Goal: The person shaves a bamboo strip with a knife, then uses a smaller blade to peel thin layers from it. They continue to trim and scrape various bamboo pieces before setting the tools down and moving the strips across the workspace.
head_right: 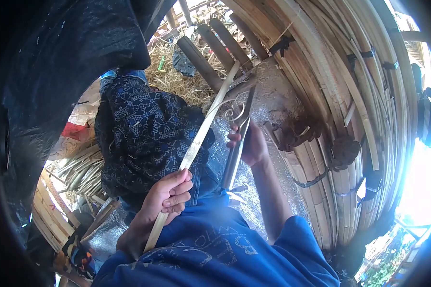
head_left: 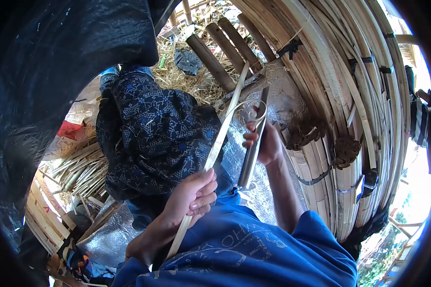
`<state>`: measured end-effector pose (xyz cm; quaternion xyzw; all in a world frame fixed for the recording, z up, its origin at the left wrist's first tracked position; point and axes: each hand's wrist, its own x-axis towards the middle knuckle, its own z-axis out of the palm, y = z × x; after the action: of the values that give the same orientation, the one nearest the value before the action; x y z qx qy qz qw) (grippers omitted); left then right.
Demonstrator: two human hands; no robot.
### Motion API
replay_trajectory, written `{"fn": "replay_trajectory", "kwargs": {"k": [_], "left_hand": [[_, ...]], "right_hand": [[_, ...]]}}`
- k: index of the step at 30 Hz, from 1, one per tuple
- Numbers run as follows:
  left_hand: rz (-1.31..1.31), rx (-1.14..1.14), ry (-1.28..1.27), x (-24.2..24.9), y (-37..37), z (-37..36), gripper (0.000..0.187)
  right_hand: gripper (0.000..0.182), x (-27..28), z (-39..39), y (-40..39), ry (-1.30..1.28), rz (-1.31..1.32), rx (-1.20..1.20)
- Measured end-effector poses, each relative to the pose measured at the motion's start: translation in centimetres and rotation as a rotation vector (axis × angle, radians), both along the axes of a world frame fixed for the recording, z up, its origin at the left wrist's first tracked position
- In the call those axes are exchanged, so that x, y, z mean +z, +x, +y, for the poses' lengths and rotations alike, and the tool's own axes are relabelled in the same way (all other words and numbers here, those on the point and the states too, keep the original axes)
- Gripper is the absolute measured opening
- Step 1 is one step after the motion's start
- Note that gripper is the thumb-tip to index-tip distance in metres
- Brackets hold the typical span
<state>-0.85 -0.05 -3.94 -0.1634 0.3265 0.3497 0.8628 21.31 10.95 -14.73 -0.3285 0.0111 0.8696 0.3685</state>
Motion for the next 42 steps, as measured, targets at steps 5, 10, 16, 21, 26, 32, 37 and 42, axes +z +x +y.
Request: {"fn": "replay_trajectory", "kwargs": {"k": [5, 10, 16, 21, 26, 32, 37, 42], "left_hand": [[-0.007, 0.009, 0.008, -0.2, 0.0, -0.3, 0.022], [-0.070, 0.067, -0.028, 0.2, -0.3, -1.4, 0.027], [0.134, -0.156, 0.096, 3.9, -2.1, -4.0, 0.041], [-0.072, -0.053, -0.074, 3.0, -2.0, -4.5, 0.031], [-0.109, -0.032, -0.102, 3.2, -1.8, -4.2, 0.029], [-0.124, 0.014, -0.142, 2.6, -2.1, -4.4, 0.030], [-0.090, -0.029, -0.090, 2.5, -2.0, -4.5, 0.031], [-0.166, 0.024, -0.080, 2.3, -1.7, -4.7, 0.031]], "right_hand": [[0.025, 2.0, 1.7, 2.0, 0.107, -0.532, 0.096], [0.027, 3.0, 4.7, 3.9, 0.156, -0.214, -0.040], [0.024, 3.2, 4.7, 4.9, 0.259, -0.803, 0.304], [0.028, 3.5, 6.0, 6.2, 0.550, -1.183, 0.471], [0.029, 0.1, 7.3, 6.1, 0.466, -1.113, -0.134], [0.047, 1.9, -3.2, -0.5, 1.030, -1.304, 1.114], [0.019, 1.6, 1.9, 4.1, 0.610, -1.097, 0.396], [0.008, 0.7, 5.8, 3.2, 0.473, -1.196, -0.296]]}}
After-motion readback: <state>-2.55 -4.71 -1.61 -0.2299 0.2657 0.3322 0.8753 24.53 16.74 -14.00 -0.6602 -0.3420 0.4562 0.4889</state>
